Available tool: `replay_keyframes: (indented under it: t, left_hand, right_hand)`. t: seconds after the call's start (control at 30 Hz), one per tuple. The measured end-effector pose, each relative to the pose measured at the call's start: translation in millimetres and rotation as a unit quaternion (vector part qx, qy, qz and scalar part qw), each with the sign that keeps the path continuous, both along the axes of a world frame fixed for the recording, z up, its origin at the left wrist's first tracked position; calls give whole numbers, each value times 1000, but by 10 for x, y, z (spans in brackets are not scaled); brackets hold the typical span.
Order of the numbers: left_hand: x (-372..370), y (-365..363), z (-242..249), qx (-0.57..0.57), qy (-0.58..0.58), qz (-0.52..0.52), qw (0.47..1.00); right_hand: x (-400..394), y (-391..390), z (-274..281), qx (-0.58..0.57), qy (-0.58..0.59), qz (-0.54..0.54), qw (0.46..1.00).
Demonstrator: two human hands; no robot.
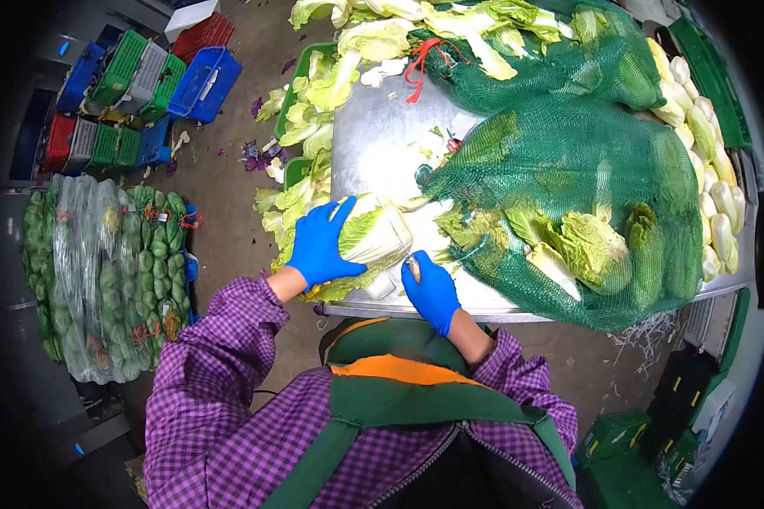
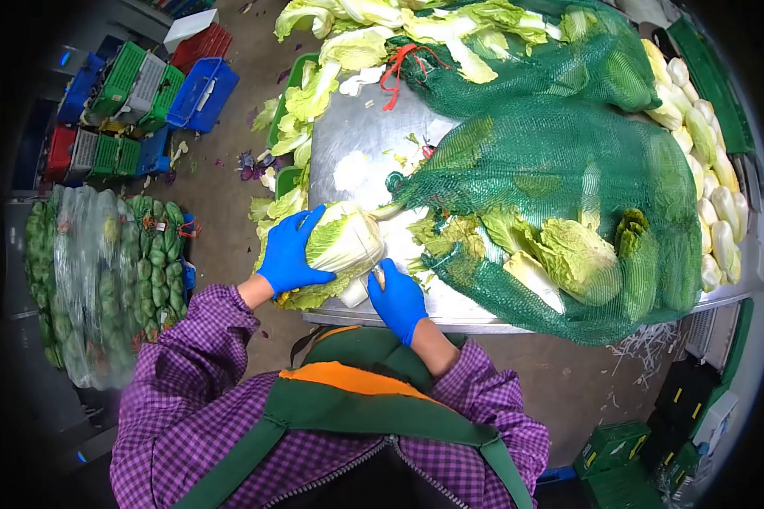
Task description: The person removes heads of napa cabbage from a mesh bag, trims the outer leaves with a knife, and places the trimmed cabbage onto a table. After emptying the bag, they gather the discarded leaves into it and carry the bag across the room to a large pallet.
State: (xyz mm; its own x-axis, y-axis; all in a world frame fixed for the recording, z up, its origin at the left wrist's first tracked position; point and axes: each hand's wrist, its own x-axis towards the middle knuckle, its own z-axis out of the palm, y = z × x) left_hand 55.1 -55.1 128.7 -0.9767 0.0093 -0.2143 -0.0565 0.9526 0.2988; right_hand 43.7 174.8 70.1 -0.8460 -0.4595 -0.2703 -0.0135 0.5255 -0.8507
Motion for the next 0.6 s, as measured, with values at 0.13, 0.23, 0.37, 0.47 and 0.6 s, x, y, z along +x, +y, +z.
replay_keyframes:
  t: [0.13,0.23,0.37,0.47,0.6]
  left_hand:
    - [-61,-1,-15,4,9,-8,1000]
    - [-84,57,-2,-4,16,-8,1000]
    - [-139,-10,18,15,-5,-1,1000]
    - [-162,-25,-20,22,3,-5,1000]
    - [-258,-34,-60,26,-23,8,999]
  right_hand:
    - [-34,-30,-77,17,2,12,1000]
    - [-132,-96,-196,55,-10,36,998]
    - [-212,-86,-117,74,-51,68,994]
    - [-179,-67,-145,130,-97,84,983]
    - [-327,-223,-515,167,-73,86,980]
